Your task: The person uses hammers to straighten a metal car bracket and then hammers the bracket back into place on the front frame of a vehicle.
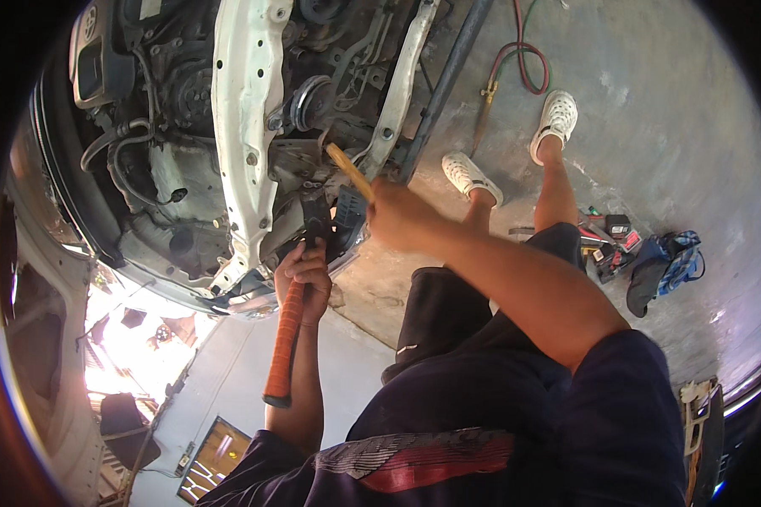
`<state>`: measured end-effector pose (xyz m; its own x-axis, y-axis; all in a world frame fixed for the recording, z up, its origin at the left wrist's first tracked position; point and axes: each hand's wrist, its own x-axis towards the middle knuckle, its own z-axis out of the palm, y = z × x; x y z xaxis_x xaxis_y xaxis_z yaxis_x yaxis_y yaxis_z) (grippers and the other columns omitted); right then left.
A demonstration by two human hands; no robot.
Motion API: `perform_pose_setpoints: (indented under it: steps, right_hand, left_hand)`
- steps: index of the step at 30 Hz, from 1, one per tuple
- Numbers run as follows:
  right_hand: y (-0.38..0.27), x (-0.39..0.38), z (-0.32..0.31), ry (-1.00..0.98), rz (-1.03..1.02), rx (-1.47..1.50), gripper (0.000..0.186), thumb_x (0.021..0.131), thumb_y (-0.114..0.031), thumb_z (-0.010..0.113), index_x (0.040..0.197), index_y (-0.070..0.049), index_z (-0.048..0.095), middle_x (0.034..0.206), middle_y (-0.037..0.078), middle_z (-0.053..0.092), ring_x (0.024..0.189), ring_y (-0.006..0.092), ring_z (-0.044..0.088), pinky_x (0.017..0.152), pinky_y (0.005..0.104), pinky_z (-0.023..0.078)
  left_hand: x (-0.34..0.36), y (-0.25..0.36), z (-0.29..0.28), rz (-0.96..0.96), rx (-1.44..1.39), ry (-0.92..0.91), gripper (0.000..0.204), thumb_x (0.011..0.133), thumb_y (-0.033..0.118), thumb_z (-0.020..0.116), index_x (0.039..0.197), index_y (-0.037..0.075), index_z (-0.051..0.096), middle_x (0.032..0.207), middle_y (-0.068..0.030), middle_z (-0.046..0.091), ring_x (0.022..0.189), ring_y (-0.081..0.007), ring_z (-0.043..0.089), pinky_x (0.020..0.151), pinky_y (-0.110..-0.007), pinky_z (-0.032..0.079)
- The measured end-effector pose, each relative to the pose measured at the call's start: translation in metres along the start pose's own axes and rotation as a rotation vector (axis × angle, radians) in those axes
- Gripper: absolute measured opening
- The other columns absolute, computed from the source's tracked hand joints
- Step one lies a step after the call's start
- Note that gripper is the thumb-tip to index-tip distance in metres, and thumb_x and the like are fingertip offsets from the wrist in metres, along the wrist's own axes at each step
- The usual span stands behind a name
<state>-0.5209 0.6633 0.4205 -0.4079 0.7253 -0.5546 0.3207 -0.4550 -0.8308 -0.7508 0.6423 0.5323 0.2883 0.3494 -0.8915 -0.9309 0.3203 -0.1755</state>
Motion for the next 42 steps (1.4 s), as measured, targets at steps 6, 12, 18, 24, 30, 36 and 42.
perform_pose_setpoints:
  steps: [6,12,18,24,30,36,42]
  right_hand:
    - [-0.020,0.003,-0.005,0.207,0.063,0.176,0.029,0.098,-0.020,0.058,0.109,0.006,0.052,0.095,0.030,0.068,0.093,0.0470,0.068,0.082,0.0534,0.052]
    - [-0.034,0.001,-0.019,-0.005,0.047,0.189,0.029,0.099,-0.020,0.056,0.109,0.007,0.051,0.102,0.033,0.066,0.102,0.0470,0.066,0.087,0.0530,0.051]
    - [-0.016,0.020,-0.042,-0.140,0.087,0.142,0.032,0.099,-0.024,0.057,0.105,0.007,0.056,0.096,0.028,0.069,0.094,0.0449,0.070,0.082,0.0495,0.055]
    - [0.024,0.010,0.016,0.083,-0.072,-0.030,0.030,0.100,-0.021,0.057,0.107,0.008,0.054,0.078,0.025,0.068,0.081,0.0459,0.070,0.073,0.0518,0.054]
    - [0.023,0.020,0.002,0.154,0.016,0.025,0.034,0.099,-0.021,0.055,0.115,0.009,0.050,0.092,0.030,0.068,0.090,0.0472,0.069,0.079,0.0529,0.054]
    - [-0.011,0.031,-0.040,0.151,0.048,0.043,0.034,0.100,-0.023,0.056,0.115,0.007,0.053,0.103,0.033,0.066,0.095,0.0470,0.068,0.080,0.0547,0.052]
    - [0.007,0.020,-0.014,0.077,0.031,-0.025,0.032,0.103,-0.029,0.053,0.104,0.003,0.055,0.093,0.034,0.064,0.090,0.0526,0.064,0.079,0.0587,0.048]
  left_hand:
    - [0.002,0.005,0.001,-0.011,0.027,0.027,0.029,0.105,0.012,0.048,0.121,-0.013,0.046,0.070,0.0017,0.048,0.055,-0.0079,0.056,0.053,-0.024,0.053]
    - [0.009,0.009,0.002,-0.037,0.036,0.030,0.029,0.104,0.011,0.047,0.120,-0.013,0.047,0.071,0.0015,0.050,0.056,-0.0076,0.058,0.055,-0.025,0.054]
    - [0.010,0.009,0.003,-0.043,0.043,0.028,0.029,0.104,0.010,0.047,0.120,-0.015,0.047,0.073,0.0010,0.050,0.057,-0.0074,0.058,0.057,-0.025,0.054]
    - [0.015,0.008,0.002,-0.070,0.041,0.013,0.028,0.104,0.009,0.047,0.118,-0.015,0.048,0.075,0.0008,0.049,0.058,-0.0062,0.058,0.056,-0.024,0.053]
    - [0.014,0.009,0.001,-0.059,0.069,0.007,0.026,0.103,0.008,0.047,0.118,-0.014,0.049,0.072,0.0018,0.050,0.058,-0.0051,0.057,0.055,-0.023,0.052]
    - [0.009,0.012,0.001,-0.048,0.067,0.033,0.026,0.104,0.010,0.048,0.117,-0.012,0.050,0.070,0.0028,0.050,0.057,-0.0043,0.056,0.055,-0.023,0.052]
    - [0.012,0.014,0.005,-0.067,0.084,0.055,0.024,0.104,0.012,0.049,0.115,-0.010,0.051,0.068,0.0042,0.050,0.056,-0.0043,0.055,0.055,-0.023,0.052]
